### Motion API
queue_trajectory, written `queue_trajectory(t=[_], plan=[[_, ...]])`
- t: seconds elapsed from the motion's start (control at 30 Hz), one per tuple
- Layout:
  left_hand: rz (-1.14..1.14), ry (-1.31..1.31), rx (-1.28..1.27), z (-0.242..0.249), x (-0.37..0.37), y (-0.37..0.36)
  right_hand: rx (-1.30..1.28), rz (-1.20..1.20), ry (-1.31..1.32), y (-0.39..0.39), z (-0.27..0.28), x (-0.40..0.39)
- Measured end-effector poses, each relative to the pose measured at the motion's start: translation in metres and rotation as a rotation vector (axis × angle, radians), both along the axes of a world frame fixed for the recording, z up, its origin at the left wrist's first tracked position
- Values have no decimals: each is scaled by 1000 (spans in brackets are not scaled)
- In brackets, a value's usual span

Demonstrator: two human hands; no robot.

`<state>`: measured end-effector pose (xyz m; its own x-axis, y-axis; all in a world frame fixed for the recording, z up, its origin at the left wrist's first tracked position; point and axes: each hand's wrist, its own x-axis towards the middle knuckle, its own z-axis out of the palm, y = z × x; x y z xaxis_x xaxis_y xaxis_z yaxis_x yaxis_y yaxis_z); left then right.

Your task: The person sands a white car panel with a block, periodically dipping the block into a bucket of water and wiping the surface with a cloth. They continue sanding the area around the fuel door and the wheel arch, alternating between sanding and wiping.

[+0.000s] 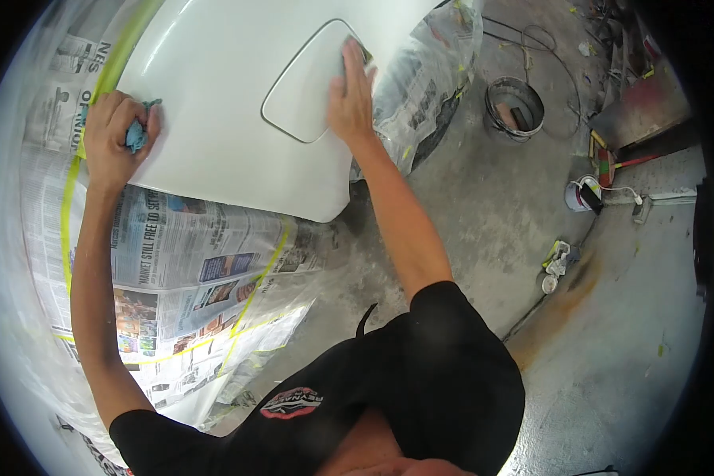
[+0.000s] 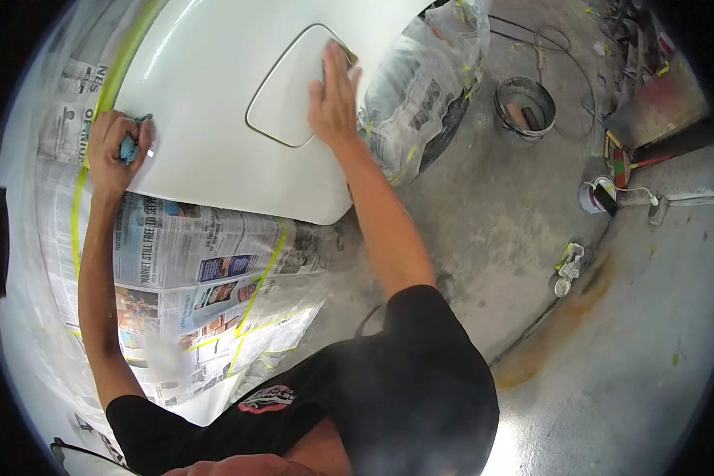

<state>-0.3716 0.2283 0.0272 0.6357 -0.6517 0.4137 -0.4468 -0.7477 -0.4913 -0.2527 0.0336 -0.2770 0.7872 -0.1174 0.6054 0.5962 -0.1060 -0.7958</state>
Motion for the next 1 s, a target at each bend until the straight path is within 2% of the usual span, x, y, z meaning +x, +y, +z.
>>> queue_trajectory(t=[0.13,0.17,0.27,0.37,0.43,0.5,0.6,0.7,0.8,0.93,1.0], plan=[[-5,-3,-9,0,0,0,120,-111,-79,22,-1,15],[1,-1,-11,-1,-1,0,106,-78,-114,19,21,17],[8,5,9,0,-2,-1,27,-5,-133,2,24,11],[-2,-24,38,0,0,1,-24,-77,-14,8,-24,-2],[3,2,36,0,-2,1,16,-100,72,26,-34,-25],[25,6,14,0,-2,0,8,-96,76,63,-38,-82],[7,-2,26,1,-2,0,9,63,224,92,-44,-155],[18,-19,34,-2,0,5,114,-104,235,73,-27,-90],[-1,8,27,-1,-2,2,124,-111,272,68,-25,-81],[-14,-17,24,0,-1,-2,28,-37,253,86,-54,-131],[-9,-15,10,-2,0,1,78,-103,244,68,-35,-84]])
